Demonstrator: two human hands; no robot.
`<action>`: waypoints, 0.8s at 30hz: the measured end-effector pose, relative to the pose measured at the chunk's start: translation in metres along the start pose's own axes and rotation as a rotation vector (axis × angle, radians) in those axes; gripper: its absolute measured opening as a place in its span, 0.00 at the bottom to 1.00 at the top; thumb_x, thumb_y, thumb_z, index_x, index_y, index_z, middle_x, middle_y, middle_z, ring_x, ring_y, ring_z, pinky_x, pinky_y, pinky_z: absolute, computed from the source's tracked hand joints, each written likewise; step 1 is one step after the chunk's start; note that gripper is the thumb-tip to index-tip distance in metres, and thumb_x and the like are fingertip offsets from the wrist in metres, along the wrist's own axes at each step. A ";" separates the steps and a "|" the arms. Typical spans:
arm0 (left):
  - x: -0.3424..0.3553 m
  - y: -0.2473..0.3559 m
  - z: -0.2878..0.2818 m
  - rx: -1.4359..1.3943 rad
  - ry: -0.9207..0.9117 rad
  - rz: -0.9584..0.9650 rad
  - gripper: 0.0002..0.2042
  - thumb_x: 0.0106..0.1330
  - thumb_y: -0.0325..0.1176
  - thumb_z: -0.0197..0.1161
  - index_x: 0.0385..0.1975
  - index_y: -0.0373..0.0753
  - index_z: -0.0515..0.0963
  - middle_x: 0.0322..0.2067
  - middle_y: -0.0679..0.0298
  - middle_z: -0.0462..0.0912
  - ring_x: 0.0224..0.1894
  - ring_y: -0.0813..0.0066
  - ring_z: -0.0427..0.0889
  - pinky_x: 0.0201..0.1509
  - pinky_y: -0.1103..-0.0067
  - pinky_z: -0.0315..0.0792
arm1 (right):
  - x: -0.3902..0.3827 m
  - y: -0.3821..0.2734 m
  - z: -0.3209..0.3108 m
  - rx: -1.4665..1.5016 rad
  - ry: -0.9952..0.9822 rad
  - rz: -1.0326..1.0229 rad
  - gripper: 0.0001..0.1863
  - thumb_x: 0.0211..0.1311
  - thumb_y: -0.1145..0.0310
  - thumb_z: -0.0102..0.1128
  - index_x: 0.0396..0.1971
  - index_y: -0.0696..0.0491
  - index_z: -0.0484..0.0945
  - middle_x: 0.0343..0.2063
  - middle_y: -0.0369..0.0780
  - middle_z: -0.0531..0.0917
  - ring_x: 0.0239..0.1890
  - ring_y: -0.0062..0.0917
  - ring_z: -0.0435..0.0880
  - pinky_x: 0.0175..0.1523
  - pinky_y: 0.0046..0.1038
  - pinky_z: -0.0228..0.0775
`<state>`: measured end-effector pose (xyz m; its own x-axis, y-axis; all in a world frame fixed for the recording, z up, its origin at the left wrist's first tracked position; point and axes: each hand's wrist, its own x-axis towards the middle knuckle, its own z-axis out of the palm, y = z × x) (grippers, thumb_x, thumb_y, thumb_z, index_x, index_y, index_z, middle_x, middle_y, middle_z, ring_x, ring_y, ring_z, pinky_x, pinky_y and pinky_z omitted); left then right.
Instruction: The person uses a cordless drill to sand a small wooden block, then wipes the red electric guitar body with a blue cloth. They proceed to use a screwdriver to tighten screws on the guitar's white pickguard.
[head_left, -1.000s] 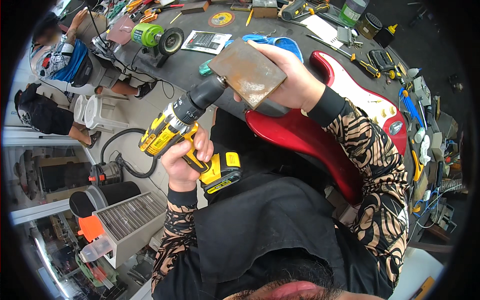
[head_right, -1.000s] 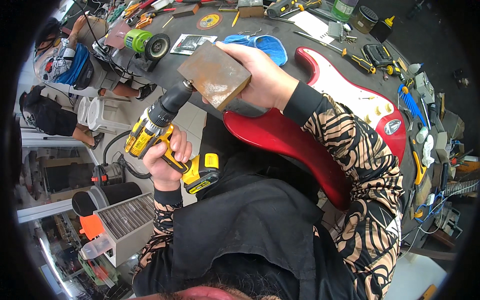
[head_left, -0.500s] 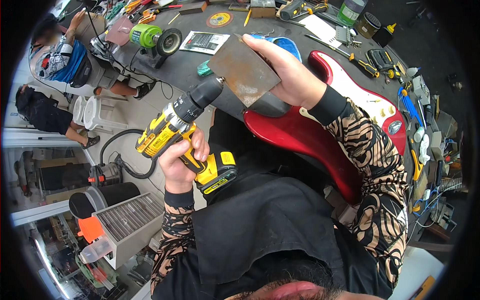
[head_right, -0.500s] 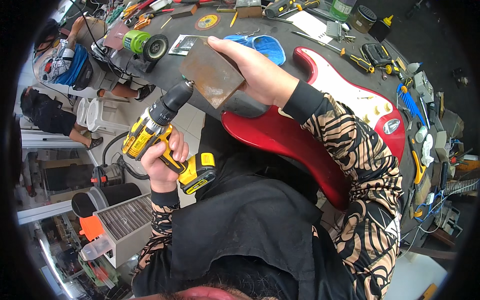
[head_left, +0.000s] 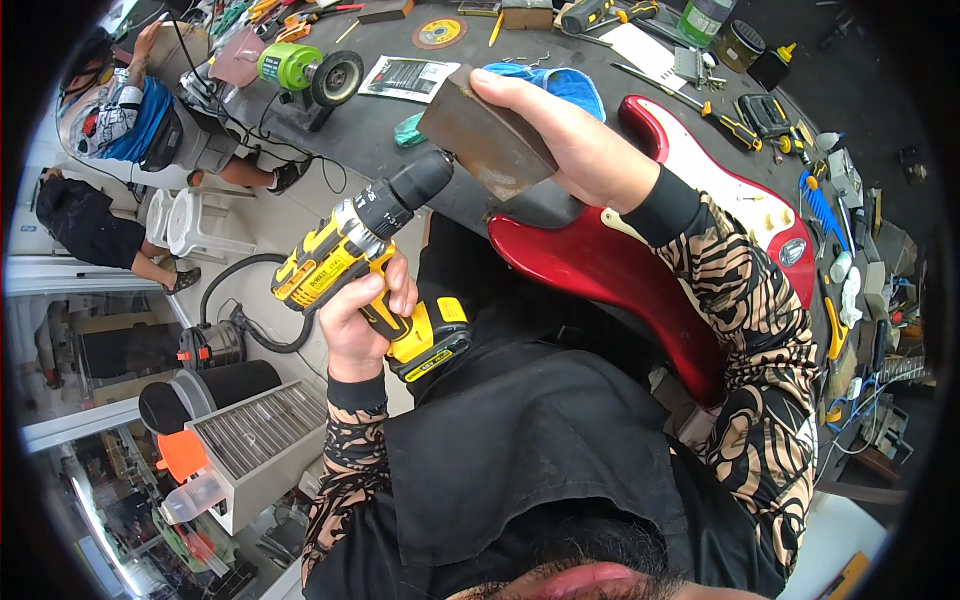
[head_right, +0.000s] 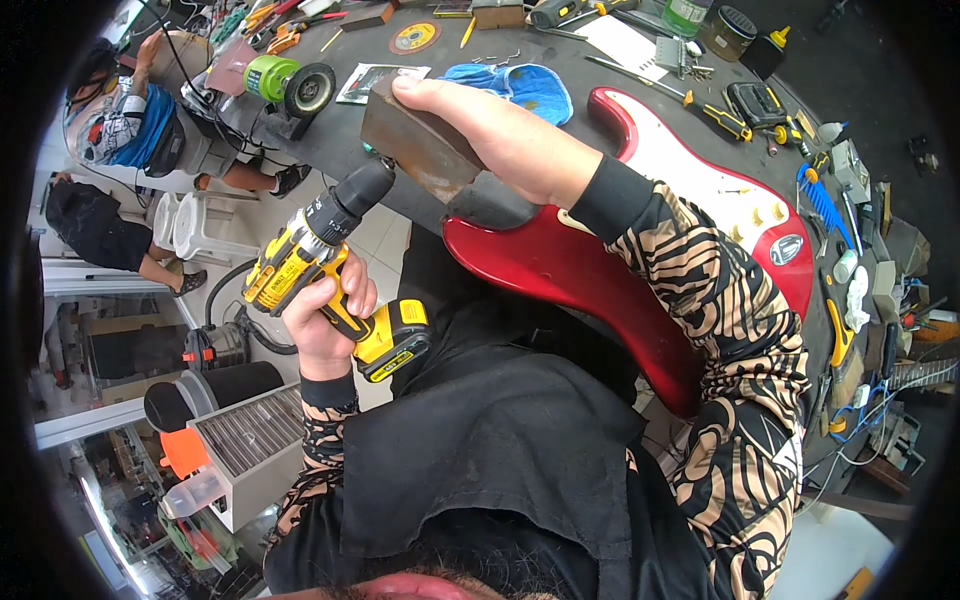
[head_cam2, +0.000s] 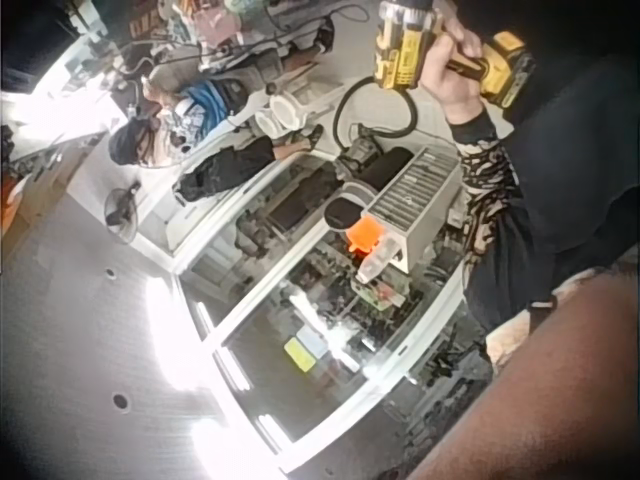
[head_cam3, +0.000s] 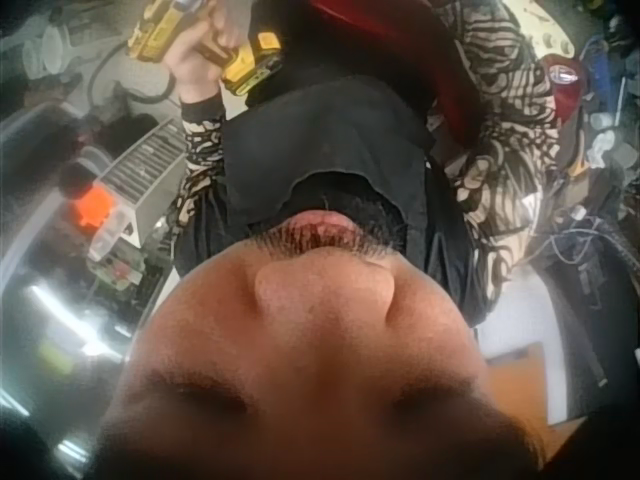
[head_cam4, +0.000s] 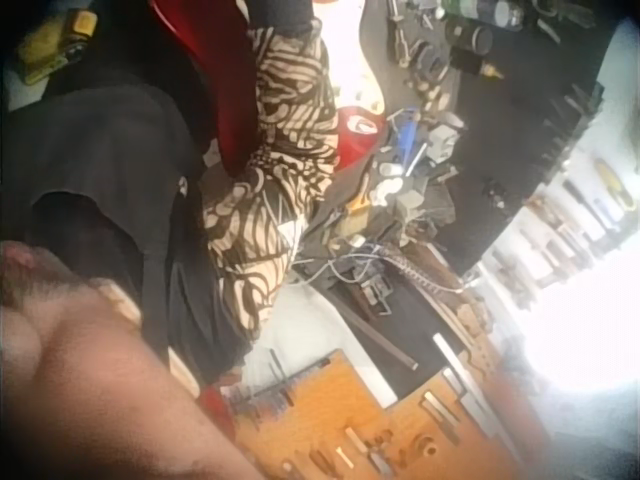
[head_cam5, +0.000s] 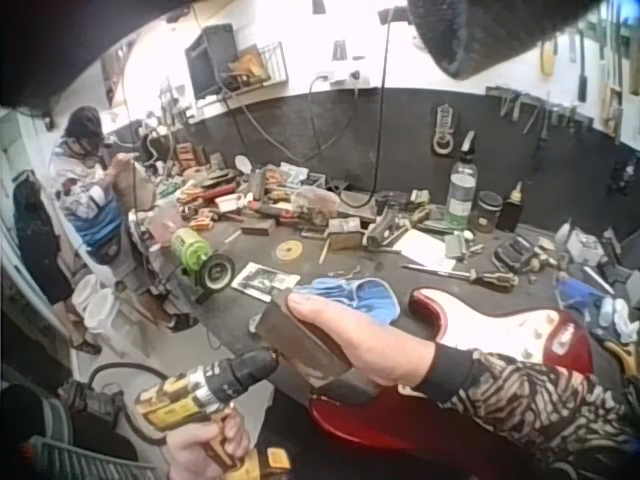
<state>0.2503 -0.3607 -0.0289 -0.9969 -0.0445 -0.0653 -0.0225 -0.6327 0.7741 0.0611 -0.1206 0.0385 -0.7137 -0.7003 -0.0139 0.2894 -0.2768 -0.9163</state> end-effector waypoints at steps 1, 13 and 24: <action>0.000 0.000 0.000 0.005 0.004 0.001 0.23 0.66 0.34 0.66 0.58 0.29 0.74 0.30 0.61 0.77 0.26 0.74 0.76 0.32 0.75 0.74 | 0.001 0.002 -0.003 -0.031 -0.011 0.004 0.24 0.84 0.50 0.55 0.62 0.54 0.83 0.56 0.33 0.86 0.56 0.18 0.83 0.62 0.26 0.74; 0.003 -0.003 0.005 0.030 0.061 0.048 0.22 0.66 0.33 0.65 0.57 0.29 0.75 0.31 0.61 0.77 0.26 0.75 0.76 0.33 0.76 0.74 | 0.000 0.010 -0.009 -0.445 -0.153 -0.261 0.25 0.88 0.53 0.46 0.69 0.56 0.74 0.67 0.38 0.77 0.71 0.23 0.73 0.75 0.28 0.64; 0.000 0.003 0.004 0.027 0.045 0.073 0.24 0.65 0.33 0.65 0.59 0.29 0.74 0.30 0.61 0.76 0.26 0.75 0.74 0.32 0.76 0.73 | -0.002 0.005 0.003 -0.281 -0.056 -0.131 0.27 0.87 0.47 0.46 0.64 0.55 0.76 0.60 0.36 0.78 0.65 0.21 0.75 0.70 0.26 0.67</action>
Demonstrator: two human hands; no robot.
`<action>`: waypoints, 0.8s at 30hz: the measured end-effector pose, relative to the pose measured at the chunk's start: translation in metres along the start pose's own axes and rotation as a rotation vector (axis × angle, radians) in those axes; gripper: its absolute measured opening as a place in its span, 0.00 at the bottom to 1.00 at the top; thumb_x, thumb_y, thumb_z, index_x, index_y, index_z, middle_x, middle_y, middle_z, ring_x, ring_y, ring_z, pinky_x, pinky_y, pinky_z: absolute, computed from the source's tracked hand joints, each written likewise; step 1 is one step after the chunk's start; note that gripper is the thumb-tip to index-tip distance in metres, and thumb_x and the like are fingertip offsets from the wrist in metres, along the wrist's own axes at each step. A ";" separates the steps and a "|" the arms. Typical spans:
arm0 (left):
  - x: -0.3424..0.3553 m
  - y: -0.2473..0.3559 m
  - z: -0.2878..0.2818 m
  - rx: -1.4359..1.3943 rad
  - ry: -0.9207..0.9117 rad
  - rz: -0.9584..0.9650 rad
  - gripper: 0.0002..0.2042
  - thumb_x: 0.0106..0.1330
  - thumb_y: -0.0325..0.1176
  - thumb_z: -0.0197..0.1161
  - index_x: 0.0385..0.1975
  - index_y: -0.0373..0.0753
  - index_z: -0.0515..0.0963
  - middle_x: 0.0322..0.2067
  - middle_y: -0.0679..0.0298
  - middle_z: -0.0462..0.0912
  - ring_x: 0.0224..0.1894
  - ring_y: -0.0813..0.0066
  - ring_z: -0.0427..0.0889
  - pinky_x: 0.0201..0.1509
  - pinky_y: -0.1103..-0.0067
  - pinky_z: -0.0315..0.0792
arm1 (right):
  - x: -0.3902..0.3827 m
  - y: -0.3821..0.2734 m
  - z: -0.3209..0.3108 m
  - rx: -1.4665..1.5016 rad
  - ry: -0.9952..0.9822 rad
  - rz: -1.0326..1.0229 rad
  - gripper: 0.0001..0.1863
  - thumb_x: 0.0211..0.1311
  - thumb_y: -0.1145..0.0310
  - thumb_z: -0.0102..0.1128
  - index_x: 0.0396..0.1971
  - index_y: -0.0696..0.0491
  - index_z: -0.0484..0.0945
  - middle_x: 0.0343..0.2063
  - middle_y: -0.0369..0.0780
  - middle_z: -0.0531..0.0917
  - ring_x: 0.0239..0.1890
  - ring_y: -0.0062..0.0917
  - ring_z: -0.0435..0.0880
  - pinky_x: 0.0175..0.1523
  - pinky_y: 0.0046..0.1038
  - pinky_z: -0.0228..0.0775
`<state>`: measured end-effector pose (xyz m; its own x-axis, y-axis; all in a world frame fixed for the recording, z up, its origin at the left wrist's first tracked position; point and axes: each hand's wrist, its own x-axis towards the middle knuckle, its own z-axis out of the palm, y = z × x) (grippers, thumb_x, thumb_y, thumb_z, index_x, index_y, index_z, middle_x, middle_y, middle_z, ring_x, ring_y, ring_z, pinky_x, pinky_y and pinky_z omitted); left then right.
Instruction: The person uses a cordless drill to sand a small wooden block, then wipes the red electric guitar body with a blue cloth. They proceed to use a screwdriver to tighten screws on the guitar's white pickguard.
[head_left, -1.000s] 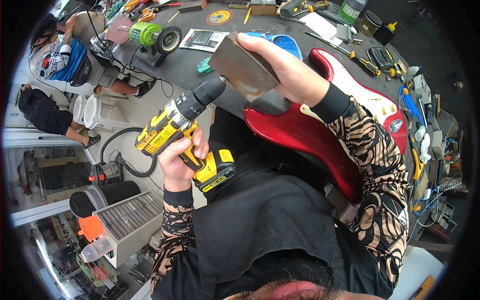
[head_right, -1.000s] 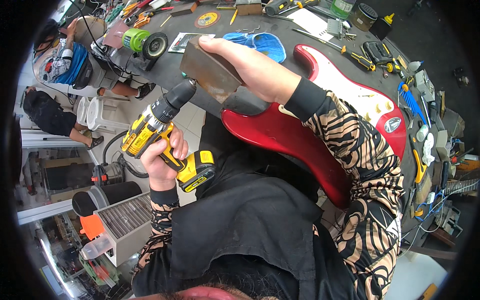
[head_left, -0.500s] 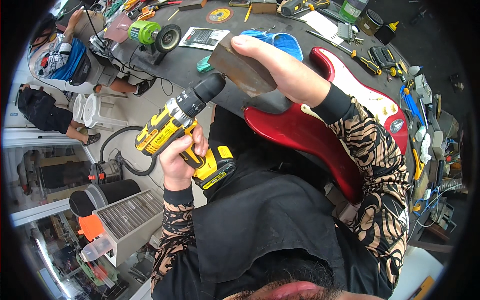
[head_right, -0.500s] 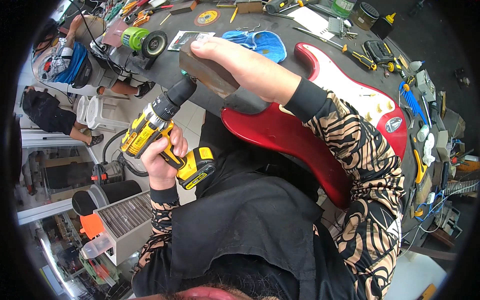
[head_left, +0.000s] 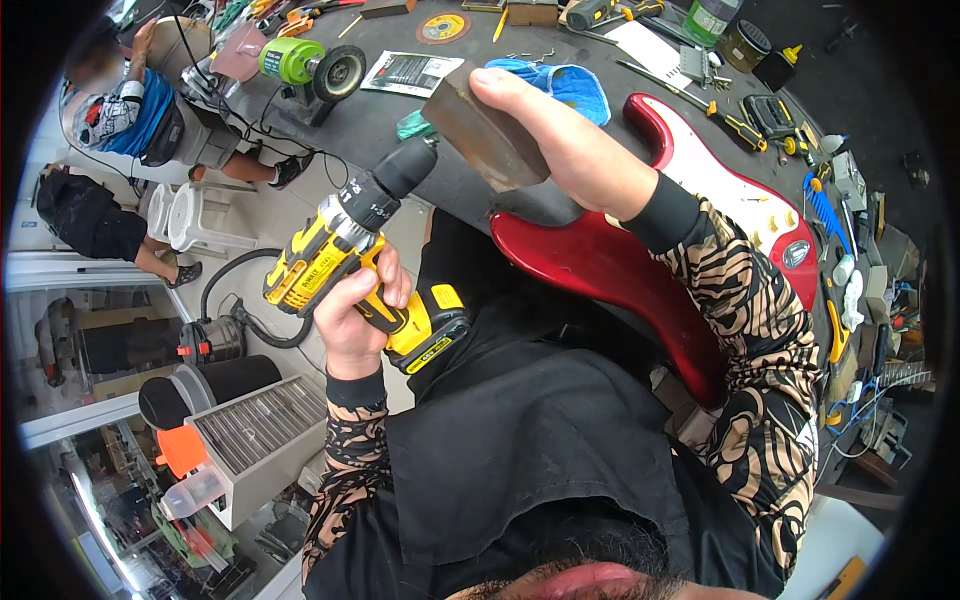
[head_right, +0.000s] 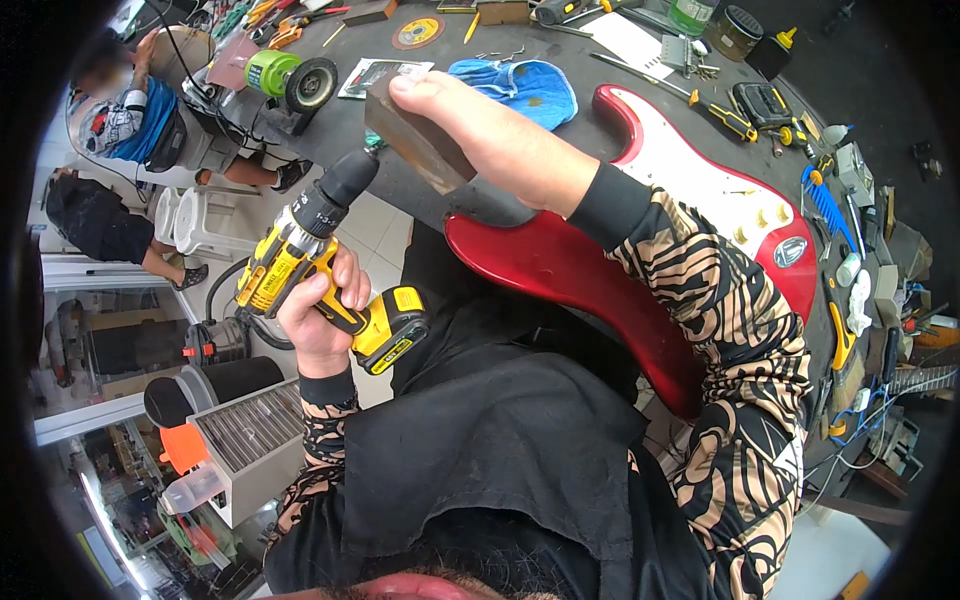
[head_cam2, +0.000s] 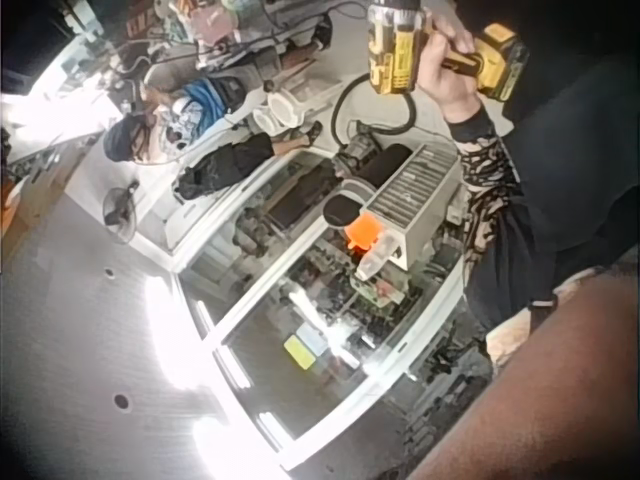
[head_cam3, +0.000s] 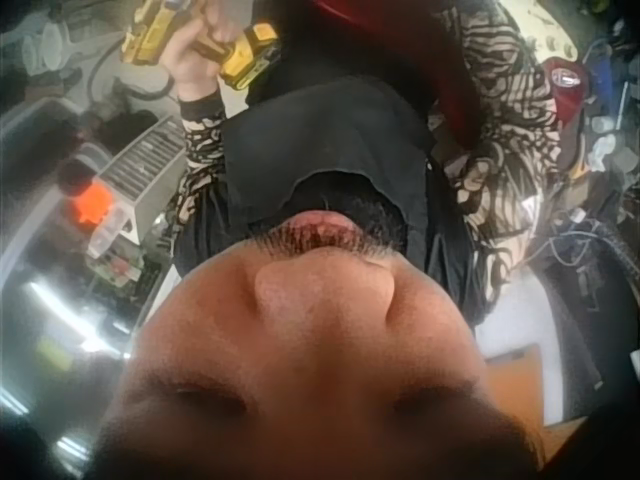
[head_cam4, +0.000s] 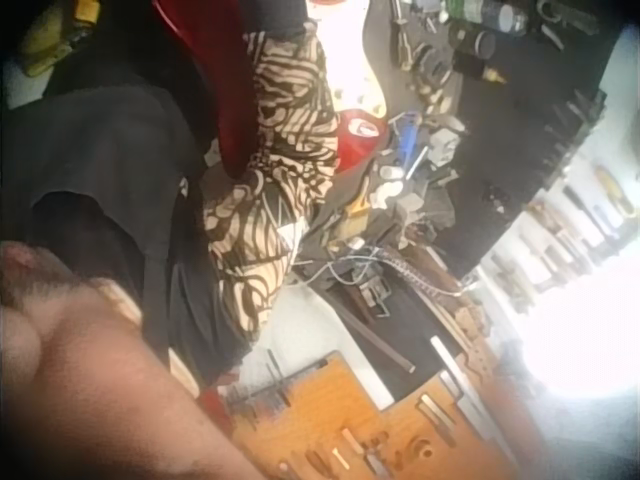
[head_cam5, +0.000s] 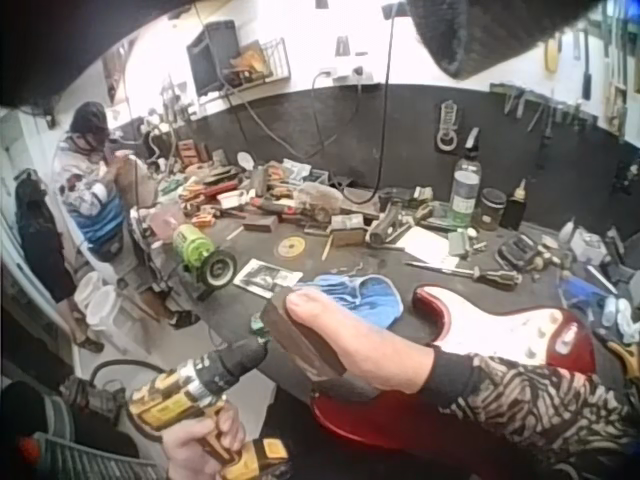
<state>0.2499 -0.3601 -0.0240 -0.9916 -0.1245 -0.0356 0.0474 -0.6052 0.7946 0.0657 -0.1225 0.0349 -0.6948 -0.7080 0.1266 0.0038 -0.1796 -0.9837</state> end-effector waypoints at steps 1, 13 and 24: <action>0.001 -0.001 0.002 0.007 -0.001 -0.009 0.24 0.65 0.33 0.65 0.59 0.28 0.74 0.30 0.61 0.76 0.26 0.75 0.74 0.32 0.76 0.73 | 0.001 0.006 -0.001 -0.064 -0.018 -0.061 0.27 0.87 0.47 0.46 0.65 0.56 0.76 0.60 0.36 0.78 0.64 0.20 0.75 0.69 0.25 0.66; 0.002 -0.003 0.000 -0.007 -0.004 -0.030 0.25 0.64 0.34 0.65 0.59 0.27 0.73 0.29 0.62 0.75 0.25 0.76 0.74 0.32 0.76 0.74 | 0.001 0.002 -0.001 0.107 0.079 0.055 0.24 0.83 0.48 0.56 0.60 0.53 0.82 0.55 0.35 0.86 0.55 0.18 0.83 0.60 0.26 0.74; 0.003 0.000 0.000 -0.034 -0.039 -0.034 0.24 0.64 0.35 0.65 0.58 0.28 0.74 0.29 0.63 0.75 0.24 0.76 0.74 0.30 0.76 0.74 | 0.002 -0.001 0.001 0.333 0.081 0.144 0.19 0.82 0.51 0.59 0.56 0.51 0.84 0.51 0.34 0.88 0.51 0.19 0.86 0.57 0.27 0.78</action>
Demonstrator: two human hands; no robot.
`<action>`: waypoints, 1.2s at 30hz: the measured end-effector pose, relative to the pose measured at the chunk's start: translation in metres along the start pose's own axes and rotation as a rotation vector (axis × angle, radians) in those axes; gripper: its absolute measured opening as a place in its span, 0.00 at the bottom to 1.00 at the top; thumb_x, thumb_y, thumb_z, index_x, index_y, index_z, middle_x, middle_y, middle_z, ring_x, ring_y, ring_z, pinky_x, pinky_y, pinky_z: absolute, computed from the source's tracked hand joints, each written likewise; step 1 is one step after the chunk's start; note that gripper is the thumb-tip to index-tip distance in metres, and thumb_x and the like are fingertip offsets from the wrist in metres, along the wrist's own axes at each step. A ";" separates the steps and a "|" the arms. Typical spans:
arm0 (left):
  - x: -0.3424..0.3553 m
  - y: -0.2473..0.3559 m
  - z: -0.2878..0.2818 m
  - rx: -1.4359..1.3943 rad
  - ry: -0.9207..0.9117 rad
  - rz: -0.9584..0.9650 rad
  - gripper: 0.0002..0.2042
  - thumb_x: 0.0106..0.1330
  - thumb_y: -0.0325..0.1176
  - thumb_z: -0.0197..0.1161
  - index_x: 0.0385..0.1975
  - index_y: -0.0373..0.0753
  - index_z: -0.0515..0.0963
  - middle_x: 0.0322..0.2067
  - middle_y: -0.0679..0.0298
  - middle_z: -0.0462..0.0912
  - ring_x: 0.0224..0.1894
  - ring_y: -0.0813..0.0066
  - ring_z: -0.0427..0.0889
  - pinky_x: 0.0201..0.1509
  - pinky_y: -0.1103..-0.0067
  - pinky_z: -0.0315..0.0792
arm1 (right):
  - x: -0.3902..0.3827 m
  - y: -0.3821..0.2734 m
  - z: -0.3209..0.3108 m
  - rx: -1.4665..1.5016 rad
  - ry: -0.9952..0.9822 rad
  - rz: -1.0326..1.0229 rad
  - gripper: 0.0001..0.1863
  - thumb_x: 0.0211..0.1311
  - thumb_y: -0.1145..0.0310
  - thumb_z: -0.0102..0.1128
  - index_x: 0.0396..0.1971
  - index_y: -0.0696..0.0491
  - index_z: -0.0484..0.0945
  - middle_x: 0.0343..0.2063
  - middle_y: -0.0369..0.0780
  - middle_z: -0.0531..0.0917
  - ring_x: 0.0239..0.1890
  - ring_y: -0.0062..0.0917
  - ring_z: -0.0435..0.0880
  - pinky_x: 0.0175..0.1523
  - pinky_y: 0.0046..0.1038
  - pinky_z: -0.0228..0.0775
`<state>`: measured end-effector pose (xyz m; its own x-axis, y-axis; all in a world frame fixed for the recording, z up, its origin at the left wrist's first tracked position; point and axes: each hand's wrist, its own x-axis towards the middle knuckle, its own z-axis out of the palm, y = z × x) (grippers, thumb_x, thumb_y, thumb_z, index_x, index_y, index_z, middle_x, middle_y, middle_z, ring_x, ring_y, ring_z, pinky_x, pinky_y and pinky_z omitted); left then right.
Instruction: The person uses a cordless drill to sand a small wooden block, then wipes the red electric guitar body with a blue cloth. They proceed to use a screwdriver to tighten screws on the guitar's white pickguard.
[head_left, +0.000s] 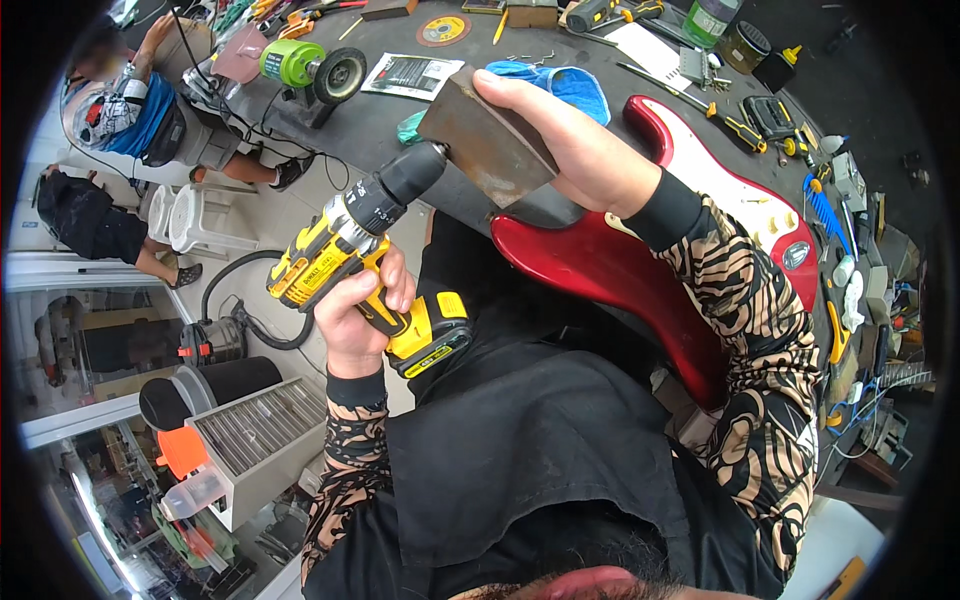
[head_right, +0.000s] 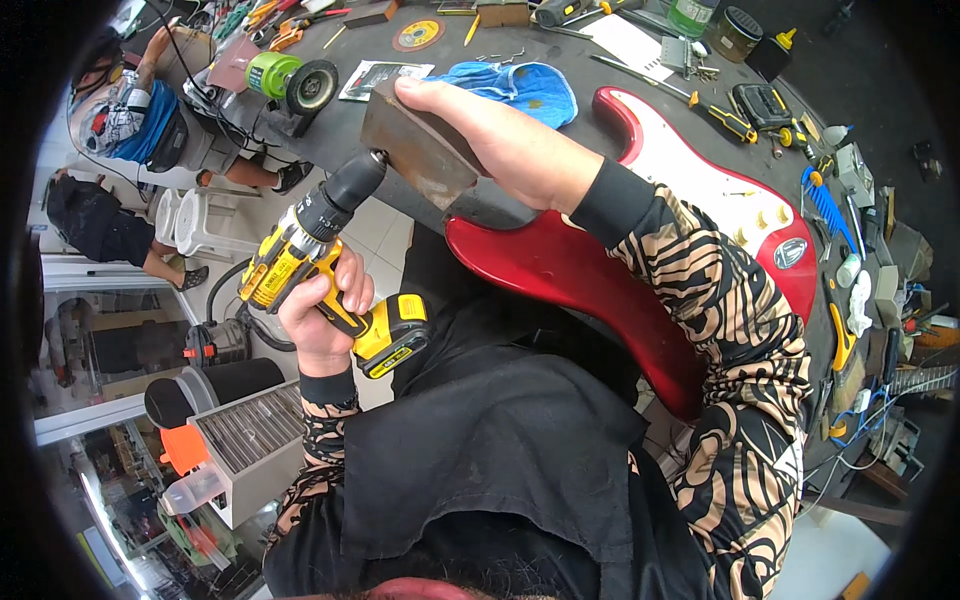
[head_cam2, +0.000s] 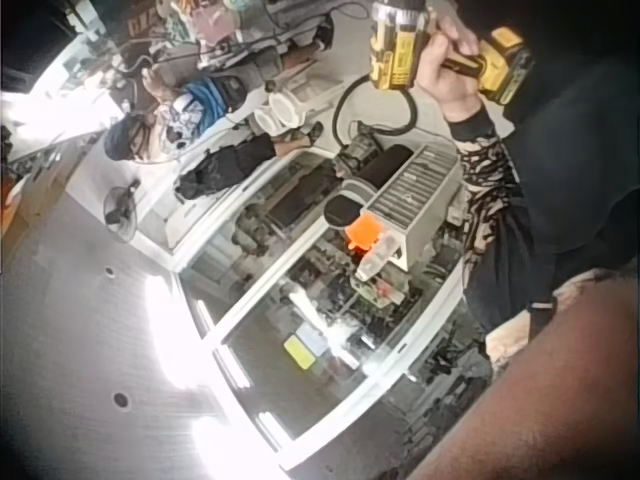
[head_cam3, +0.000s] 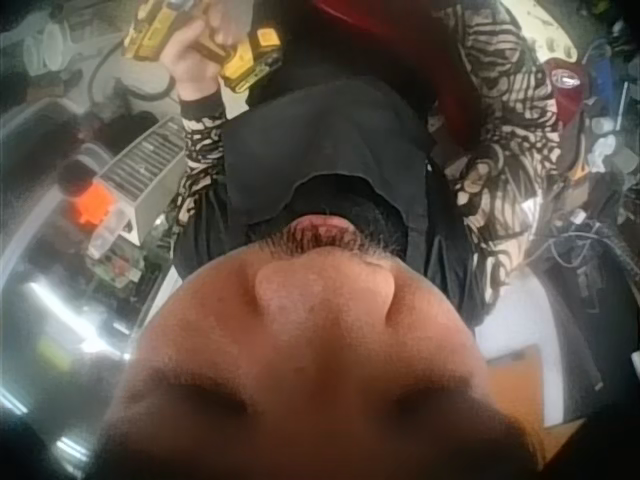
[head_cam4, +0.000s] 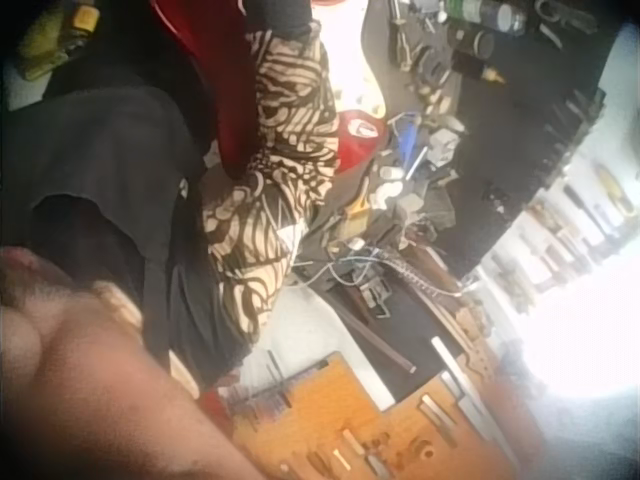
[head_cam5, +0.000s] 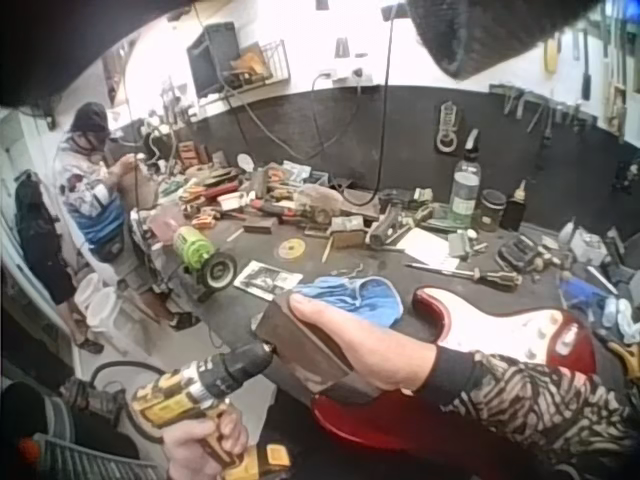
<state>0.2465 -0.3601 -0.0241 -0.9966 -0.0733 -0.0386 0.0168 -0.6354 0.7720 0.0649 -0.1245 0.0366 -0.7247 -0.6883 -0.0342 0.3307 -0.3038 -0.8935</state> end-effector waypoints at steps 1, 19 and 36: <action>-0.001 0.000 -0.001 0.003 -0.010 -0.004 0.24 0.64 0.35 0.65 0.58 0.28 0.74 0.29 0.63 0.75 0.24 0.76 0.74 0.31 0.76 0.74 | 0.000 0.001 -0.001 -0.018 -0.004 -0.008 0.22 0.82 0.49 0.58 0.58 0.52 0.84 0.52 0.34 0.88 0.52 0.19 0.86 0.58 0.26 0.77; -0.001 -0.004 0.000 0.039 0.017 0.010 0.24 0.64 0.34 0.66 0.57 0.27 0.74 0.30 0.61 0.76 0.25 0.74 0.75 0.31 0.75 0.75 | 0.000 0.003 -0.002 -0.009 0.008 0.012 0.20 0.82 0.52 0.60 0.58 0.51 0.84 0.51 0.36 0.88 0.51 0.20 0.88 0.55 0.28 0.81; -0.005 -0.006 0.004 0.116 0.032 0.038 0.25 0.66 0.31 0.66 0.62 0.29 0.75 0.39 0.52 0.83 0.30 0.72 0.81 0.38 0.75 0.78 | -0.001 0.001 0.001 -0.174 -0.008 -0.035 0.29 0.83 0.41 0.51 0.57 0.52 0.83 0.46 0.36 0.87 0.43 0.18 0.85 0.47 0.25 0.77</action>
<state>0.2508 -0.3533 -0.0261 -0.9923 -0.1212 -0.0263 0.0435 -0.5384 0.8416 0.0661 -0.1248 0.0359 -0.7286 -0.6849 0.0015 0.1954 -0.2100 -0.9580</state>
